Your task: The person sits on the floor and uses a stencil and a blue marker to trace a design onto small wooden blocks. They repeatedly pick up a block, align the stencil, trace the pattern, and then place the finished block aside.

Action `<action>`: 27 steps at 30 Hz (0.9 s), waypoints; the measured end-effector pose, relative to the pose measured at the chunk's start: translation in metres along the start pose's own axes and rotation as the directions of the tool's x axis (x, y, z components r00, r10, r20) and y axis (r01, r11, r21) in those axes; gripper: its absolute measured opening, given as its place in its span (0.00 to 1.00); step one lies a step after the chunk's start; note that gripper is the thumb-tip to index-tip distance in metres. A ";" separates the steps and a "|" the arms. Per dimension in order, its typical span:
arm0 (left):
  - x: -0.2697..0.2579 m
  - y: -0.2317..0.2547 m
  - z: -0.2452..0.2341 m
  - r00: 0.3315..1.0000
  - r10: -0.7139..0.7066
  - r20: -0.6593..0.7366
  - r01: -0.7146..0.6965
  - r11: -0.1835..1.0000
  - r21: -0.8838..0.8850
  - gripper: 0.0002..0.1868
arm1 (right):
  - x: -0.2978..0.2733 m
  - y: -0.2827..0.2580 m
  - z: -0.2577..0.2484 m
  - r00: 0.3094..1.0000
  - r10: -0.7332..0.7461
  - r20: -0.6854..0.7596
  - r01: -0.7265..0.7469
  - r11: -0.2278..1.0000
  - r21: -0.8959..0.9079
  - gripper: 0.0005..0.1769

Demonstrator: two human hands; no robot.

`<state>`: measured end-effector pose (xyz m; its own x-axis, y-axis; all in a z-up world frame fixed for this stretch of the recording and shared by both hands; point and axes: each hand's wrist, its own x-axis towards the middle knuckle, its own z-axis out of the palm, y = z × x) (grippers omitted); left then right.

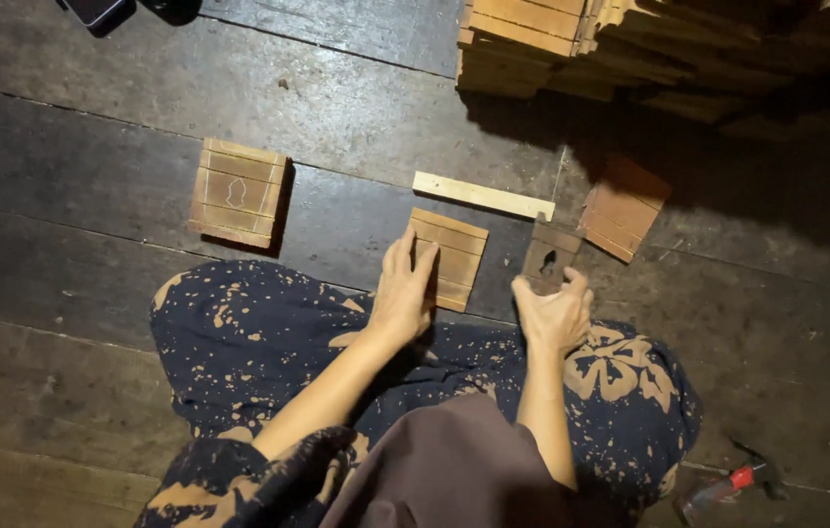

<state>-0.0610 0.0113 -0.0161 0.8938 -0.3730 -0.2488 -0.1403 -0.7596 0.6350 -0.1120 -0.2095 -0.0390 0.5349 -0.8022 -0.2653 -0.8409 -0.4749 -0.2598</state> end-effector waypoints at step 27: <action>0.019 -0.032 0.009 0.922 0.358 -0.146 -0.365 0.930 -0.028 0.49 | -0.068 -0.048 0.024 0.936 -0.330 -0.120 0.331 0.944 -0.016 0.45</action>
<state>-0.0432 0.0231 -0.0480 0.8364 -0.5382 0.1042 -0.4450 -0.5555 0.7024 -0.1062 -0.1234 -0.0313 0.7685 -0.6377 -0.0515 -0.6179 -0.7190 -0.3183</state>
